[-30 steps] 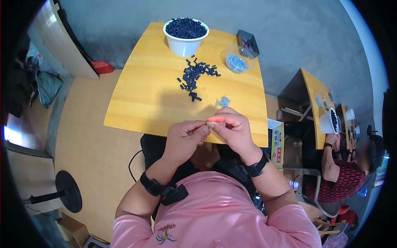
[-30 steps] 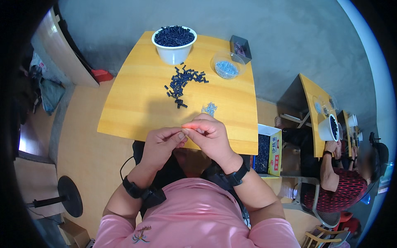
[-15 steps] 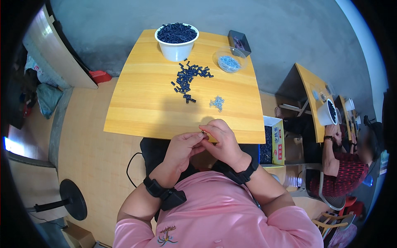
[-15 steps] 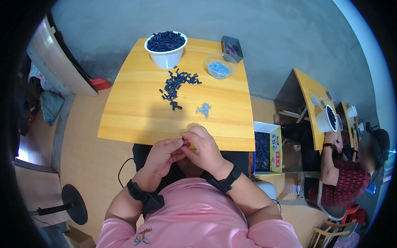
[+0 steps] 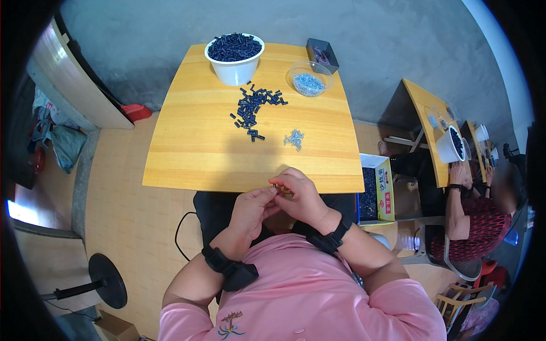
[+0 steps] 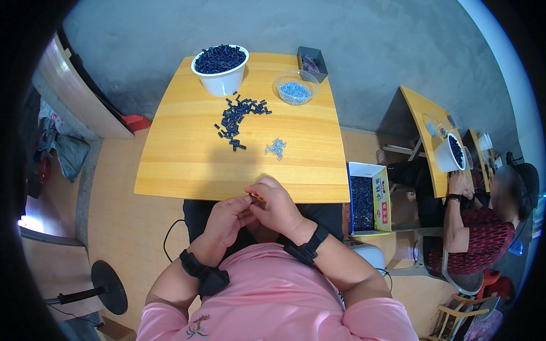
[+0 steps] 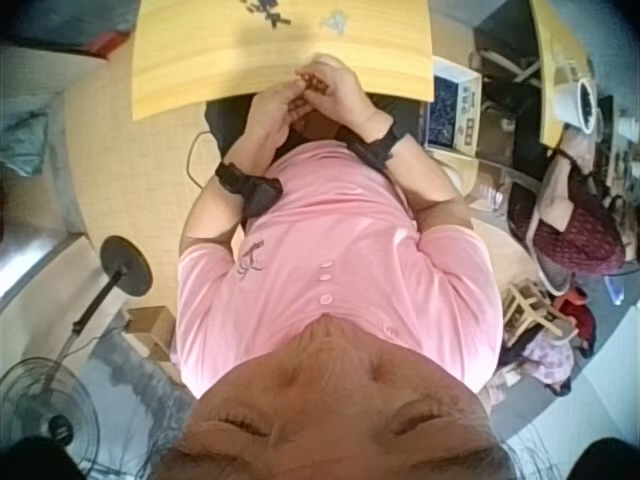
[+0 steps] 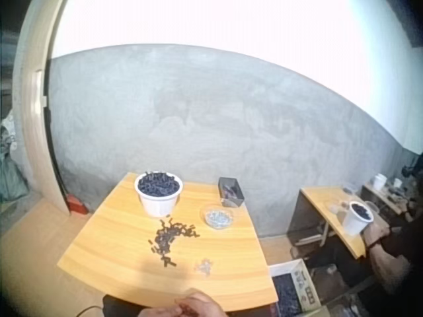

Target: Assembling small electronic or plastic components by inserting pins into black housings.

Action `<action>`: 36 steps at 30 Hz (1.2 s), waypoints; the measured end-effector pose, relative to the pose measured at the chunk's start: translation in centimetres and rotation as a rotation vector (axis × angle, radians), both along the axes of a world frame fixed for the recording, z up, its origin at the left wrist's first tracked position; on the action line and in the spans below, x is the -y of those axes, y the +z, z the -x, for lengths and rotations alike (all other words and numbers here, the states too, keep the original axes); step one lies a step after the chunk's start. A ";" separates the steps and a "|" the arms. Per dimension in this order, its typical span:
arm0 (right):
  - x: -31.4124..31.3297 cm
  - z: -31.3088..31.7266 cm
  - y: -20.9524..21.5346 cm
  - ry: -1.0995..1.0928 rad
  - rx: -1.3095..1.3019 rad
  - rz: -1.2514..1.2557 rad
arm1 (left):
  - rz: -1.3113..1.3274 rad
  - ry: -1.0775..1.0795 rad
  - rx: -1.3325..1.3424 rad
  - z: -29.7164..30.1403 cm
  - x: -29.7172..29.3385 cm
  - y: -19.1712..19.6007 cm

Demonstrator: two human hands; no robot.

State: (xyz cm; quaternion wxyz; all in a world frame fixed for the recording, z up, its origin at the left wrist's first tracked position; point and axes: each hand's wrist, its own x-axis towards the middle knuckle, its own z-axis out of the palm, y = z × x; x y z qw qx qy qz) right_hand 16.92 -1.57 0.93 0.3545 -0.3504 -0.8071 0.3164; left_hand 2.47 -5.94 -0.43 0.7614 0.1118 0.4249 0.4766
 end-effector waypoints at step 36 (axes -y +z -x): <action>-1.3 0.6 4.0 0.350 0.847 -0.141 | -0.183 -0.149 -0.318 0.0 1.4 0.6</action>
